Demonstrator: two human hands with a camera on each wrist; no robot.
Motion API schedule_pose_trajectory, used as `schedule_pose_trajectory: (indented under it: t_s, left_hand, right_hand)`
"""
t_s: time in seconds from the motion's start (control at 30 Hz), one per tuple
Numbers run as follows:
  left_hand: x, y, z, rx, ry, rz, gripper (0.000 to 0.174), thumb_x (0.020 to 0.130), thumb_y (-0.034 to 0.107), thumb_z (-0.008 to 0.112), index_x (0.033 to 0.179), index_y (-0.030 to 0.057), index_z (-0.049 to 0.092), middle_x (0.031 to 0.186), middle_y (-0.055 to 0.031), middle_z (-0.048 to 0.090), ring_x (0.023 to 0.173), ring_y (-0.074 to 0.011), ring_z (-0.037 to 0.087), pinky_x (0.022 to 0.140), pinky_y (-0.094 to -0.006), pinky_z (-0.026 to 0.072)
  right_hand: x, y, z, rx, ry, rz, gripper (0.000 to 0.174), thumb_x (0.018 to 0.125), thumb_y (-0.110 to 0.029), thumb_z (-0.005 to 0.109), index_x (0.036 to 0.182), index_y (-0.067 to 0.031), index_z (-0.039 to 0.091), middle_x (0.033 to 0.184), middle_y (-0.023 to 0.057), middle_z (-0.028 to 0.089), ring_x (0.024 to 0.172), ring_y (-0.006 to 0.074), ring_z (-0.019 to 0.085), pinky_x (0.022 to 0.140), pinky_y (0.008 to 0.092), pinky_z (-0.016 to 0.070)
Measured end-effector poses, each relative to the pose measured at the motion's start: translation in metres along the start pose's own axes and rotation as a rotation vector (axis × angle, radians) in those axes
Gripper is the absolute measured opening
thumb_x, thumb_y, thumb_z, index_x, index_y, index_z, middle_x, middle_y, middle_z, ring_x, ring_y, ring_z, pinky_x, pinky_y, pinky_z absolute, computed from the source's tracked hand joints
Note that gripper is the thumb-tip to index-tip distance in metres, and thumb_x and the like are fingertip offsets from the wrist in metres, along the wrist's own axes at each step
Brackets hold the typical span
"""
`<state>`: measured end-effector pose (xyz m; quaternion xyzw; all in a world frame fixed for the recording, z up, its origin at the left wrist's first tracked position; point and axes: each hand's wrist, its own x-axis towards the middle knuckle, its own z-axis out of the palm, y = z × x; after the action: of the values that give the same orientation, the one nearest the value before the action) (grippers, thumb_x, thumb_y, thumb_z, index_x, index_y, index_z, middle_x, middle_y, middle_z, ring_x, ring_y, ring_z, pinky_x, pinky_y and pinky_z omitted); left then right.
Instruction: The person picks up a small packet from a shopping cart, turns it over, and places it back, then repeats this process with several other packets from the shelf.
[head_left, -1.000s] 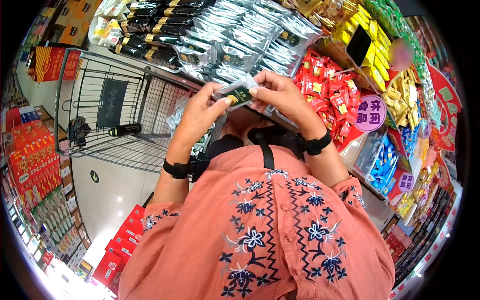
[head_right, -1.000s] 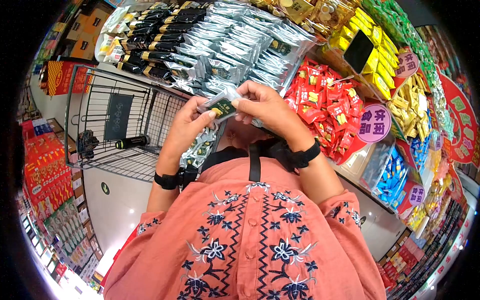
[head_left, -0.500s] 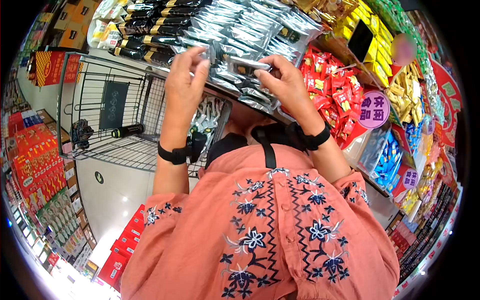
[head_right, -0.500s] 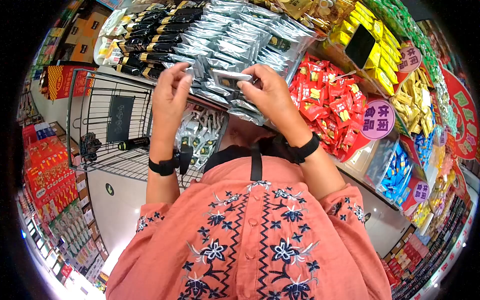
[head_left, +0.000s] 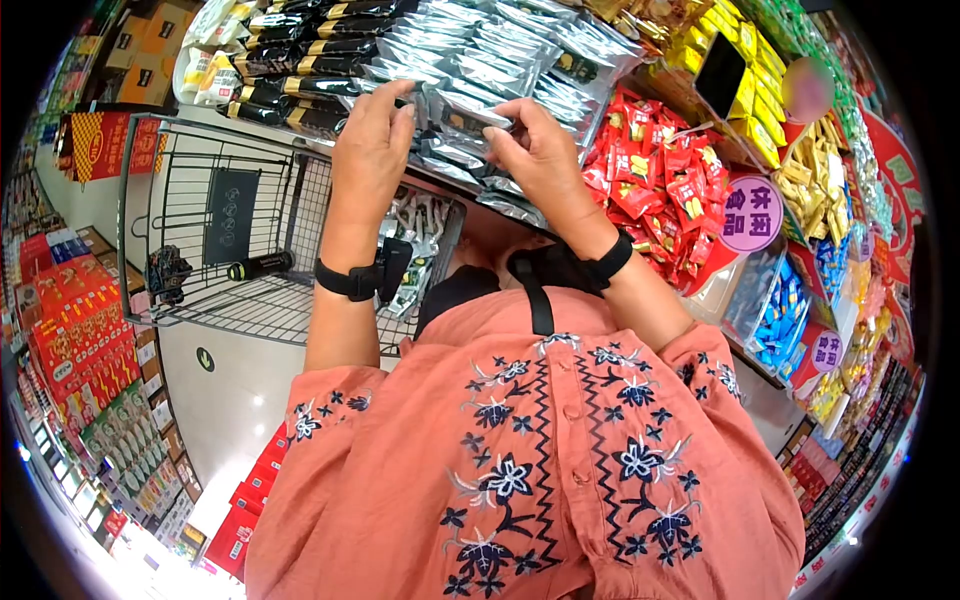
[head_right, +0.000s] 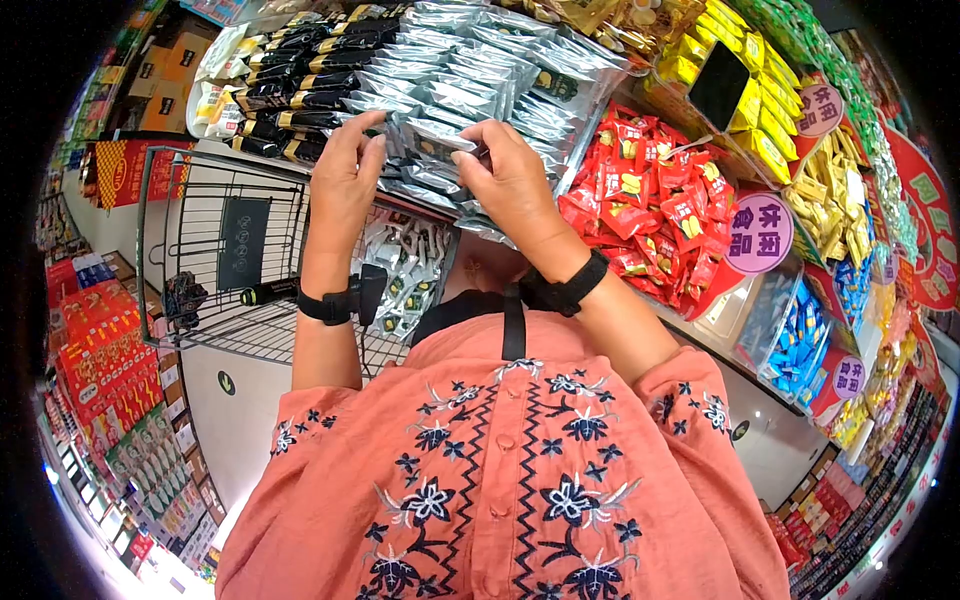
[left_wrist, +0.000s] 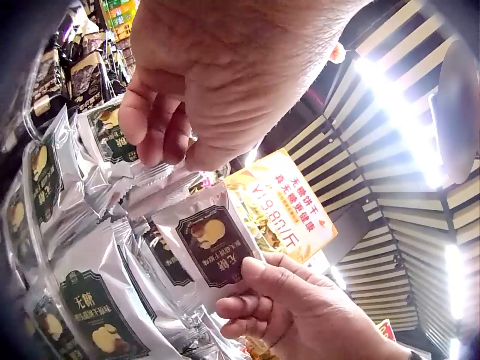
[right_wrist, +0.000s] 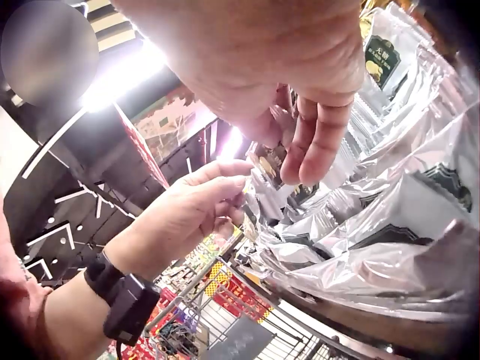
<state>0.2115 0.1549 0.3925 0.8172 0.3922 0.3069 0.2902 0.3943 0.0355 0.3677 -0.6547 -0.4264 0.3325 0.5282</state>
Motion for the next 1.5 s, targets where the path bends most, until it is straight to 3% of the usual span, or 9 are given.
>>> schedule_pose_trajectory:
  t_s: [0.43,0.63,0.73,1.03,1.5]
  left_hand:
    - [0.001,-0.005,0.005,-0.074,0.008,-0.016,0.023,0.099,0.008,0.065,0.122,0.0049,0.066,0.088,-0.0044,0.061,0.077,-0.0124,0.057,0.071,-0.0287,0.0495]
    - [0.000,-0.003,0.004,-0.096,0.003,-0.047,0.023,0.099,0.008,0.065,0.121,0.0041,0.066,0.085,-0.0029,0.060,0.076,-0.0109,0.055,0.070,-0.0276,0.0481]
    - [0.000,-0.002,0.003,-0.106,-0.004,-0.067,0.023,0.099,0.008,0.065,0.122,0.0040,0.065,0.086,-0.0025,0.059,0.077,-0.0106,0.055,0.070,-0.0275,0.0479]
    - [0.000,-0.002,0.004,-0.115,-0.016,-0.061,0.025,0.100,0.009,0.065,0.124,0.0039,0.065,0.088,-0.0029,0.058,0.078,-0.0115,0.054,0.072,-0.0281,0.0483]
    - [0.000,-0.003,0.004,-0.087,-0.013,-0.017,0.029,0.099,0.010,0.066,0.128,0.0051,0.065,0.087,-0.0036,0.059,0.077,-0.0132,0.055,0.072,-0.0296,0.0488]
  right_hand:
    - [0.000,0.007,0.009,-0.051,0.032,-0.080,0.018,0.094,-0.008,0.069,0.110,-0.0003,0.065,0.093,0.0147,0.066,0.075,0.0233,0.071,0.068,0.0349,0.0541]
    - [0.002,0.014,0.012,-0.125,0.068,-0.165,0.019,0.093,-0.008,0.070,0.110,-0.0003,0.065,0.094,0.0165,0.067,0.075,0.0291,0.070,0.069,0.0376,0.0539]
    - [0.001,0.013,0.012,-0.073,0.059,-0.108,0.020,0.092,-0.009,0.071,0.109,-0.0007,0.065,0.094,0.0171,0.067,0.079,0.0322,0.069,0.071,0.0390,0.0537]
    - [-0.001,0.000,0.007,-0.299,0.075,-0.259,0.020,0.092,-0.011,0.071,0.110,-0.0031,0.067,0.097,0.0173,0.068,0.088,0.0388,0.067,0.077,0.0422,0.0538]
    - [0.000,0.000,0.011,-0.418,0.151,-0.305,0.021,0.092,-0.014,0.074,0.111,-0.0077,0.069,0.098,0.0117,0.065,0.086,0.0341,0.068,0.073,0.0421,0.0547]
